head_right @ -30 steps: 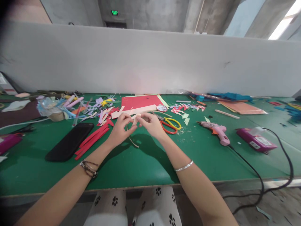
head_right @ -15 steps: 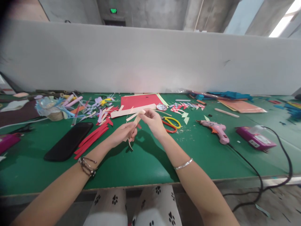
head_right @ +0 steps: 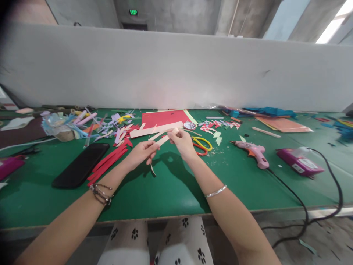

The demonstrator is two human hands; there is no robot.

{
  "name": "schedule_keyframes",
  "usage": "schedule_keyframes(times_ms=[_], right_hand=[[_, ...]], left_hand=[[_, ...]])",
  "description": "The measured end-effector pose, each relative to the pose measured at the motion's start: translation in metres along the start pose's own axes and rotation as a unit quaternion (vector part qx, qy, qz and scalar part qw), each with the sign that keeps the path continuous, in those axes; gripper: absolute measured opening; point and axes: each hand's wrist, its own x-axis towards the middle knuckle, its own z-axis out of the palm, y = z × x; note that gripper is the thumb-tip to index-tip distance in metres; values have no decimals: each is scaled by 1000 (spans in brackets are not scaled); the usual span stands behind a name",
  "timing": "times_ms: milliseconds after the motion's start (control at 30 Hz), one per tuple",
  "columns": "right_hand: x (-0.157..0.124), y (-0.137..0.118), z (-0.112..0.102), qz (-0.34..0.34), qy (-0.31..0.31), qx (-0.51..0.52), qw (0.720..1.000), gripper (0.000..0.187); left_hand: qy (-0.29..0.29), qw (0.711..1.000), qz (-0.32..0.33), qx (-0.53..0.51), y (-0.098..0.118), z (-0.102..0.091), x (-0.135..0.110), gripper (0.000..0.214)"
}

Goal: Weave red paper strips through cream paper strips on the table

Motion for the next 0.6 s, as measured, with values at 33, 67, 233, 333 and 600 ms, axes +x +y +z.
schedule_keyframes(times_ms=[33,67,233,333,600], right_hand=[[1,0,-1,-8,4,-7,1000,22],[1,0,-2,-19,7,-18,1000,21],[4,0,-7,-94,8,-111,989,14],[4,-1,-10,-122,4,-187,975,10],[-6,-5,-10,-320,-120,-487,804,22]], left_hand=[[17,1000,8,22,1,-1,0,21],[32,998,20,49,2,-3,0,22],[80,977,75,183,1,-10,2,30],[67,970,79,218,-1,-12,2,34],[-1,931,136,337,-7,-15,3,37]])
